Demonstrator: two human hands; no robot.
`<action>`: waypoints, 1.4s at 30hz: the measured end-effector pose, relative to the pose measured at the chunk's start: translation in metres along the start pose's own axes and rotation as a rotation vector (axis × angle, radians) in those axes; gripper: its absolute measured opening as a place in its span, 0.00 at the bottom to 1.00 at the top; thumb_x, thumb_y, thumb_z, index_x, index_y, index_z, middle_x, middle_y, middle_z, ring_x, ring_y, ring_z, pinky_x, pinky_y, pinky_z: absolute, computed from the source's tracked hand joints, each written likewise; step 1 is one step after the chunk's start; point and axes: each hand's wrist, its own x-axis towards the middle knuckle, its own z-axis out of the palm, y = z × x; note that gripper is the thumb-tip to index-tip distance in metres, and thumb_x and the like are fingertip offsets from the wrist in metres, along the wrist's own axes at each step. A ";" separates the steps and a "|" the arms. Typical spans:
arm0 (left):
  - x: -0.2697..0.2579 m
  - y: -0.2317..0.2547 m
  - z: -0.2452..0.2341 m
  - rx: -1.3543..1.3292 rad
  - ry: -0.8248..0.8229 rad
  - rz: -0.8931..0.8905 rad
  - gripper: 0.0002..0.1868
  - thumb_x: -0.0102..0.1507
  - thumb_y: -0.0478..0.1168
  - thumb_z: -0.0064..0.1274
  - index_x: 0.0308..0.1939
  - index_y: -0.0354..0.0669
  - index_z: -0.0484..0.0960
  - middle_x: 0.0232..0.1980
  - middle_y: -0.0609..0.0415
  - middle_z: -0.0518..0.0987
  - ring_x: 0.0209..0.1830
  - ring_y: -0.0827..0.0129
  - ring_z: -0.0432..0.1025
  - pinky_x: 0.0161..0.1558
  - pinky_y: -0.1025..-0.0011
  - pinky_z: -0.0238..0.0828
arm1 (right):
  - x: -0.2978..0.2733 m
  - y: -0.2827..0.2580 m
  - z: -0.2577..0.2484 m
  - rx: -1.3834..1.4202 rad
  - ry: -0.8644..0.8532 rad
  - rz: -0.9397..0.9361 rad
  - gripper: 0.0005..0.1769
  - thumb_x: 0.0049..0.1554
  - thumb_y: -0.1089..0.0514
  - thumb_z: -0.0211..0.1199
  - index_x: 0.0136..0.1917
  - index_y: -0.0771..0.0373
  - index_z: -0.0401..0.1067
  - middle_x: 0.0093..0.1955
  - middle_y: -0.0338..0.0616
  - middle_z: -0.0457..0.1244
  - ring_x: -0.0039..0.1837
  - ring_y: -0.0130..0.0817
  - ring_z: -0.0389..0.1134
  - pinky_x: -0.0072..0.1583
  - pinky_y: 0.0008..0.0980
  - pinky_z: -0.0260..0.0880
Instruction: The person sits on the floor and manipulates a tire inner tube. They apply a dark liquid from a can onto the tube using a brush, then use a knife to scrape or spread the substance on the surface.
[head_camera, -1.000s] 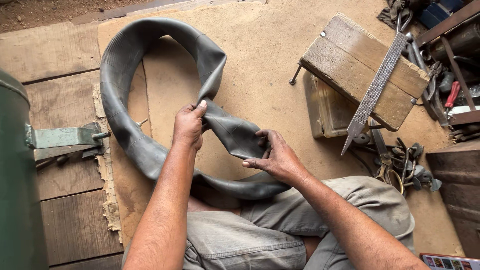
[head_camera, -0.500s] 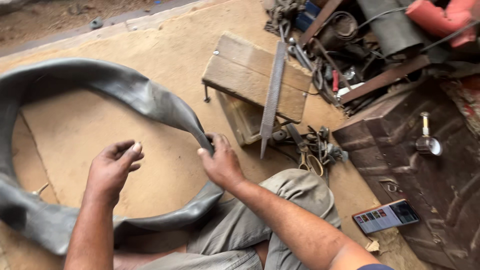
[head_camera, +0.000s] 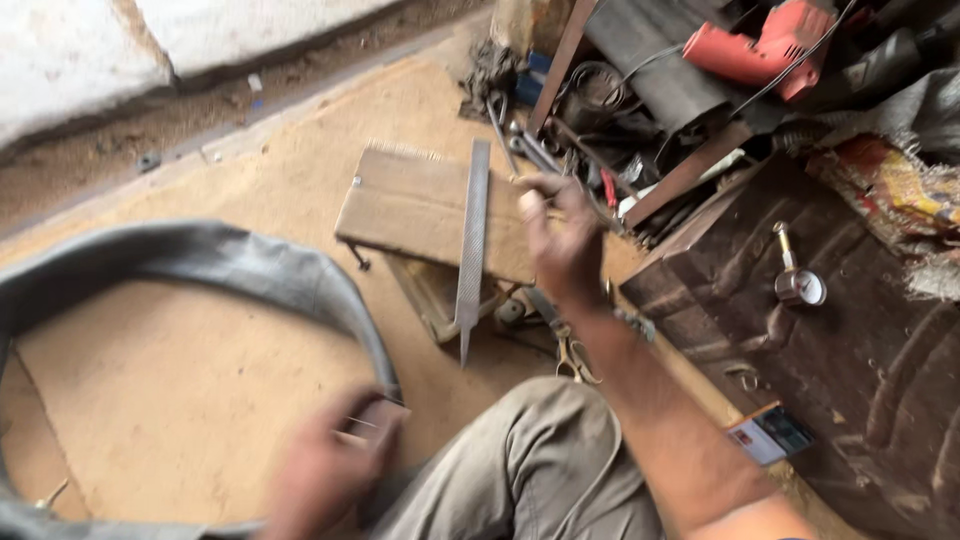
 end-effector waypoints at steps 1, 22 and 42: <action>-0.009 0.016 0.020 -0.220 -0.165 0.104 0.19 0.57 0.47 0.61 0.52 0.53 0.88 0.45 0.54 0.90 0.46 0.66 0.81 0.49 0.69 0.80 | 0.020 0.030 -0.003 -0.089 0.009 0.039 0.07 0.63 0.63 0.60 0.54 0.64 0.75 0.51 0.45 0.70 0.52 0.37 0.72 0.57 0.35 0.73; 0.054 0.086 0.201 -0.053 -0.167 0.578 0.34 0.57 0.58 0.64 0.58 0.37 0.82 0.58 0.42 0.78 0.60 0.46 0.70 0.64 0.48 0.60 | 0.217 0.441 0.040 -0.700 -0.325 0.267 0.73 0.49 0.43 0.78 0.85 0.75 0.31 0.85 0.71 0.31 0.87 0.67 0.35 0.83 0.47 0.44; -0.024 0.075 0.189 0.116 0.186 0.586 0.22 0.66 0.58 0.54 0.39 0.43 0.83 0.44 0.46 0.81 0.50 0.52 0.74 0.54 0.55 0.69 | 0.072 0.068 -0.026 -0.706 -0.290 -0.107 0.68 0.49 0.44 0.84 0.86 0.63 0.42 0.83 0.68 0.40 0.81 0.66 0.43 0.76 0.61 0.52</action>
